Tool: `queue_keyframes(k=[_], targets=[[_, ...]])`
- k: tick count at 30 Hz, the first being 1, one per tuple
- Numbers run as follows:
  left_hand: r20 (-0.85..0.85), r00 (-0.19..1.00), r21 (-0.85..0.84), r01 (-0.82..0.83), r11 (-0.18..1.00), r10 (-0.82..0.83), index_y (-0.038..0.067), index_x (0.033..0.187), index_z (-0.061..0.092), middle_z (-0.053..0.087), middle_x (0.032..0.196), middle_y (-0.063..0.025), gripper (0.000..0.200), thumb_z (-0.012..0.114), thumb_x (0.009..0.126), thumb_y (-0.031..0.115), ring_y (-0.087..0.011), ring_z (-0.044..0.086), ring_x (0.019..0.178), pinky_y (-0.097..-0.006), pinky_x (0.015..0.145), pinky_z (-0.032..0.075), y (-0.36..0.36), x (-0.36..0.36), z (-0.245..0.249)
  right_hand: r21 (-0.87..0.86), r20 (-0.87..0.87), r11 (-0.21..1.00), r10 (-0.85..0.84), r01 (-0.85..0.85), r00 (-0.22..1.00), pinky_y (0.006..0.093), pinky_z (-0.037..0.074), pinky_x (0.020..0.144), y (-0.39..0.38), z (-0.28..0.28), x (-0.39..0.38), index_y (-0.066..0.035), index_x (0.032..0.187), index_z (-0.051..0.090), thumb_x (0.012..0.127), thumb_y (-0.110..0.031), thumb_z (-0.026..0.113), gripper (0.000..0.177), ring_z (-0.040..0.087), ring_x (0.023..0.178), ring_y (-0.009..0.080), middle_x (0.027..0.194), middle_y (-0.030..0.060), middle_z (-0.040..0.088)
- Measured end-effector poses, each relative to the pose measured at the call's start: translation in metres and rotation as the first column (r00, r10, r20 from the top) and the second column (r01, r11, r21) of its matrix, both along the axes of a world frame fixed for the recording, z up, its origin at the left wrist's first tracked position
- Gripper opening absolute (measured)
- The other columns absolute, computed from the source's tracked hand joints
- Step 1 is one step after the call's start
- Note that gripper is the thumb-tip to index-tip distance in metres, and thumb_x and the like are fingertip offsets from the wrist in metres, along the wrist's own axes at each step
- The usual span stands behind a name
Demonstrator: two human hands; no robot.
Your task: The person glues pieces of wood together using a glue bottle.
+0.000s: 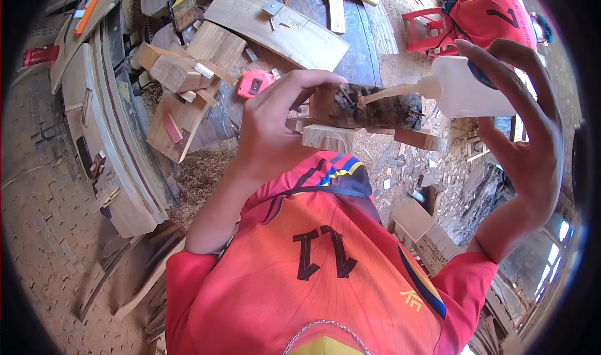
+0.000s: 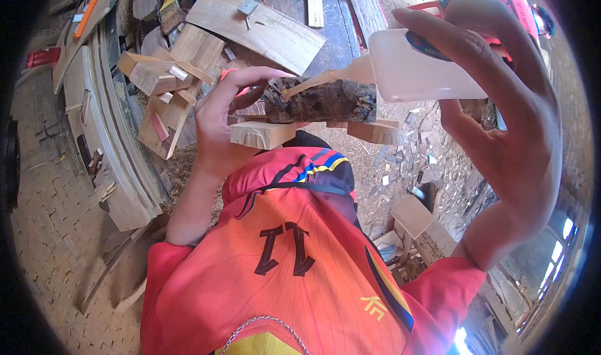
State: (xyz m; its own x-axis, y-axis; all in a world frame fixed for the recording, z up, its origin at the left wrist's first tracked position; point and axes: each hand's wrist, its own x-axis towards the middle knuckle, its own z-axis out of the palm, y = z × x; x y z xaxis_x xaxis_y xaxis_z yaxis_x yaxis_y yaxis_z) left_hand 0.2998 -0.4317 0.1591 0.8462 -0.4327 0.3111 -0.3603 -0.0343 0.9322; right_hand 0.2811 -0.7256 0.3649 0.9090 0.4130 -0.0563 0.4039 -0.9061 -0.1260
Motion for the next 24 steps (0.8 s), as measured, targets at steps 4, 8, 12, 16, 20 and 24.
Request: queue_keyframes(k=[4,8,12,16,20,24], targets=[[-0.034,0.999,-0.018,0.008,1.0,-0.008,-0.001,0.133,0.067,0.073,0.123,-0.0096,0.066,0.098,0.075,0.0,-0.021,0.074,0.116,-0.039,0.107,0.061,0.0,0.001,-0.002,0.072,-0.024,0.997,-0.021,0.023,0.999,0.0444,0.052,0.11,-0.004,-0.003,-0.004,-0.008,0.147,0.071,0.069,0.009,0.075,0.08,0.064,0.132,0.0321,0.143,0.0163,0.064],[-0.028,0.998,-0.061,-0.058,0.996,0.057,0.001,0.128,0.071,0.077,0.116,-0.0089,0.054,0.095,0.08,0.008,-0.0185,0.076,0.108,-0.0359,0.099,0.063,-0.003,0.004,-0.001,0.243,-0.091,0.968,-0.046,0.067,0.995,0.0449,0.047,0.115,-0.023,-0.017,-0.008,0.0,0.145,0.069,0.074,-0.001,0.082,0.072,0.063,0.135,0.0308,0.144,0.0162,0.067],[-0.073,0.992,-0.123,-0.108,0.986,0.1,0.002,0.126,0.073,0.078,0.115,-0.0089,0.051,0.095,0.082,0.013,-0.017,0.077,0.104,-0.035,0.095,0.064,-0.004,0.005,0.0,0.615,-0.16,0.766,-0.113,0.188,0.981,0.0396,0.049,0.113,-0.039,-0.052,-0.016,0.006,0.145,0.063,0.076,-0.022,0.096,0.082,0.067,0.129,0.0258,0.14,0.0164,0.071],[-0.054,0.998,-0.016,-0.046,0.999,0.046,-0.004,0.133,0.063,0.072,0.128,-0.0145,0.065,0.096,0.077,-0.003,-0.0223,0.074,0.115,-0.0377,0.101,0.064,0.004,0.008,0.007,0.898,-0.159,0.377,-0.203,0.226,0.966,0.04,0.048,0.115,-0.043,-0.094,-0.015,0.01,0.152,0.054,0.084,-0.038,0.093,0.092,0.065,0.133,0.0261,0.146,0.019,0.066],[-0.05,0.998,-0.036,-0.05,0.998,0.048,-0.004,0.133,0.062,0.072,0.128,-0.015,0.066,0.096,0.077,-0.003,-0.0227,0.075,0.113,-0.0378,0.1,0.064,0.004,0.009,0.003,0.99,-0.093,-0.114,-0.08,0.084,0.992,0.0475,0.046,0.119,-0.052,-0.118,0.01,0.004,0.161,0.041,0.099,-0.046,0.078,0.087,0.063,0.136,0.0329,0.153,0.0227,0.058],[-0.091,0.996,-0.073,-0.028,0.997,0.022,-0.003,0.134,0.062,0.072,0.127,-0.0139,0.067,0.097,0.077,-0.002,-0.0231,0.074,0.114,-0.0378,0.1,0.064,0.001,0.005,0.01,0.848,0.093,-0.527,0.249,0.054,0.964,0.0554,0.043,0.123,-0.067,-0.121,0.039,-0.005,0.17,0.029,0.107,-0.051,0.066,0.085,0.06,0.138,0.036,0.165,0.0257,0.045]])
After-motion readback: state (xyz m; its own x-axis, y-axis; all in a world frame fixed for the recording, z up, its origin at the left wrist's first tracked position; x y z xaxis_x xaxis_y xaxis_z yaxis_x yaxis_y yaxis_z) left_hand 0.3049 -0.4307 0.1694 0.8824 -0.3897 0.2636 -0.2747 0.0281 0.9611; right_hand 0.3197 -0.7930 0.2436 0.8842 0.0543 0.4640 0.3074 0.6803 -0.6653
